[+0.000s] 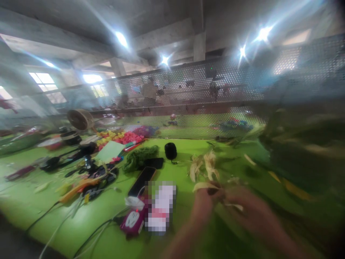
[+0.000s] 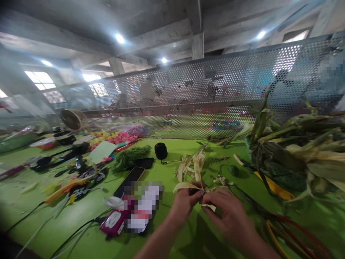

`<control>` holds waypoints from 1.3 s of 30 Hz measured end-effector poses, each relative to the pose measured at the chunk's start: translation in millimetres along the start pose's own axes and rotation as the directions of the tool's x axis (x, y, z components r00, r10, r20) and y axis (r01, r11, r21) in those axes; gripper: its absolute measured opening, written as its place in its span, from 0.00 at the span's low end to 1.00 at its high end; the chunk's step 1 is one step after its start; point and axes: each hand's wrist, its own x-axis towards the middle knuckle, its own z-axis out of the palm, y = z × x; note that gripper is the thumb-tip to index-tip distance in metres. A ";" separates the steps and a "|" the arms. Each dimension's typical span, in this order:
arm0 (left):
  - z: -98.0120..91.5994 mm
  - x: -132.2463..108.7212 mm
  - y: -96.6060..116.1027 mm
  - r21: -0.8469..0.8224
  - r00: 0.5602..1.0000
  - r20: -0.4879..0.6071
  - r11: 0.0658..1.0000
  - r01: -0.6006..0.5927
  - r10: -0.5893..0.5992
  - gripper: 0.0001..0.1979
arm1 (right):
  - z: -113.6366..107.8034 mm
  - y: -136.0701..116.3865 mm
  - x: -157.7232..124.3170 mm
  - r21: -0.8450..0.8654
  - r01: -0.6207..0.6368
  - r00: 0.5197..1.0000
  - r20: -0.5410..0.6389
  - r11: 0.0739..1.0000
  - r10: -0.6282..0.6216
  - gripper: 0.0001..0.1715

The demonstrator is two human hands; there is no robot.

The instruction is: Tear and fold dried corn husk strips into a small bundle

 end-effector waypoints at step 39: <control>-1.1 2.3 1.8 0.107 0.999 0.004 0.993 -0.044 0.044 0.06 | -23.5 0.4 11.3 0.504 -0.395 0.918 0.182 0.768 0.353 0.16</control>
